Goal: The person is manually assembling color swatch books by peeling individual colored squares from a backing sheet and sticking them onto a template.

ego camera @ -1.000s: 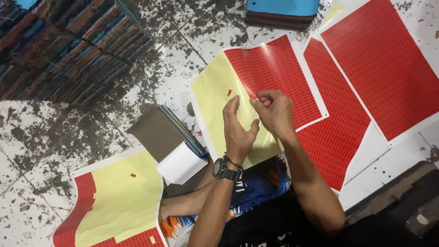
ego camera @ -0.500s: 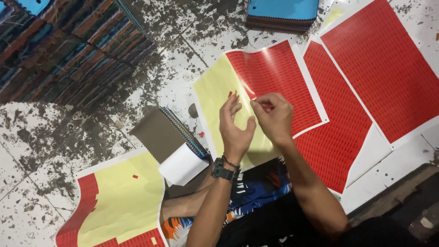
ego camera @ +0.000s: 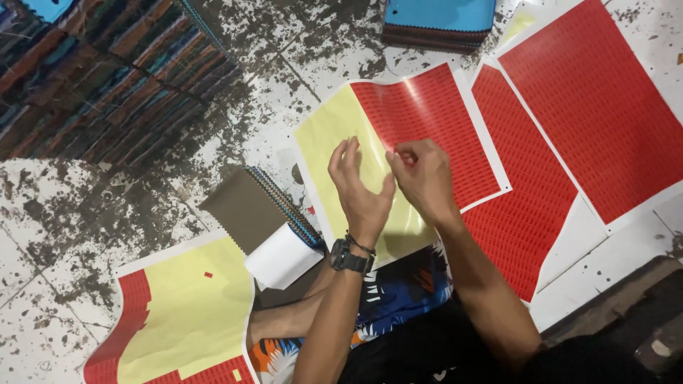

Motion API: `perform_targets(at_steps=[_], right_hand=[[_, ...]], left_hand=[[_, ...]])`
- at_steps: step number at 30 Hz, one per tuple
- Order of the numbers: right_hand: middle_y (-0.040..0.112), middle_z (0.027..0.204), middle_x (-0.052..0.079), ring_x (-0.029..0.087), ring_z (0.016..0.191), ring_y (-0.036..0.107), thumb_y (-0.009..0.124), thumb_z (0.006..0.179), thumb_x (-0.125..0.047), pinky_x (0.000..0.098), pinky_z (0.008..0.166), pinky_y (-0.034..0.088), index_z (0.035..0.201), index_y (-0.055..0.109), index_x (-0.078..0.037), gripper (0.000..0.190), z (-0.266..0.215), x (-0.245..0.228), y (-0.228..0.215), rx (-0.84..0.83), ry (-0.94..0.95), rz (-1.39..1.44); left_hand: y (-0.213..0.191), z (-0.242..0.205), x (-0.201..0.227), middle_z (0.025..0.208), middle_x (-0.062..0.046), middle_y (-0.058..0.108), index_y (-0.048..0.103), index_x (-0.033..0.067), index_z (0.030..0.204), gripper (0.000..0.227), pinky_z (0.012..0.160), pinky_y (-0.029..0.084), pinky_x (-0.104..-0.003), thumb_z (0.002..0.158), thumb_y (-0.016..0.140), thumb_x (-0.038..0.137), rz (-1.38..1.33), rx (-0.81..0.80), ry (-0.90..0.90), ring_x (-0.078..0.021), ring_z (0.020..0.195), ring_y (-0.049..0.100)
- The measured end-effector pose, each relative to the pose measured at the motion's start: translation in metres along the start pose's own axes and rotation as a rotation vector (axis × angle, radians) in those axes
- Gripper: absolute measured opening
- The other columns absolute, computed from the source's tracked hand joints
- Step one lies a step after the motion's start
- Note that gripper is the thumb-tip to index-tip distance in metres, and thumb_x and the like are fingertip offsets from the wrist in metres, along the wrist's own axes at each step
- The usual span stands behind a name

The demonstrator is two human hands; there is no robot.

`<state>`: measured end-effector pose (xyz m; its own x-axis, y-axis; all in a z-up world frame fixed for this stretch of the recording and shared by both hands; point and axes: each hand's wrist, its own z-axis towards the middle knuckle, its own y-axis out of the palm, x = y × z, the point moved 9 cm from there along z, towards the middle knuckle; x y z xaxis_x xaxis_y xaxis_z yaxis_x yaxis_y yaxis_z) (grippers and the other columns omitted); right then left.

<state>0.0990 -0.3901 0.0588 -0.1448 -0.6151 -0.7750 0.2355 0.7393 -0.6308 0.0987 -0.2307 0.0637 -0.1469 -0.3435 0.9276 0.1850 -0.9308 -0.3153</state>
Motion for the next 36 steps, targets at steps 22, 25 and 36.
perform_targets(at_steps=[22,25,36], right_hand=[[0.068,0.095,0.011,0.017,0.086,0.067,0.068,0.08,-0.005,0.0306,0.072,0.058,0.122,0.07,0.0,0.042,-0.002,0.026,0.013,-0.083,0.245,0.517],[0.068,0.084,0.016,0.026,0.077,0.071,0.08,0.088,-0.021,0.0372,0.066,0.057,0.108,0.076,0.004,0.032,0.01,0.012,0.007,-0.011,0.074,0.102],[0.069,0.068,0.011,0.028,0.069,0.072,0.081,0.077,-0.022,0.0392,0.059,0.054,0.088,0.083,-0.014,0.013,0.012,0.014,0.006,0.054,0.159,0.002]], left_hand=[[-0.007,0.012,-0.004,0.157,-0.022,0.019,0.042,0.0036,0.14,0.067,0.095,0.064,-0.048,0.082,0.075,-0.002,-0.435,0.059,-0.23,-0.0379,0.116,0.062],[-0.012,0.013,-0.002,0.16,-0.015,0.013,0.042,0.012,0.144,0.078,0.095,0.065,-0.046,0.076,0.077,-0.005,-0.153,0.058,-0.056,-0.0384,0.126,0.057],[-0.002,0.008,0.001,0.159,-0.017,0.019,0.042,0.019,0.15,0.101,0.114,0.042,-0.062,0.063,0.09,0.01,0.241,-0.111,0.039,-0.0478,0.139,0.036]])
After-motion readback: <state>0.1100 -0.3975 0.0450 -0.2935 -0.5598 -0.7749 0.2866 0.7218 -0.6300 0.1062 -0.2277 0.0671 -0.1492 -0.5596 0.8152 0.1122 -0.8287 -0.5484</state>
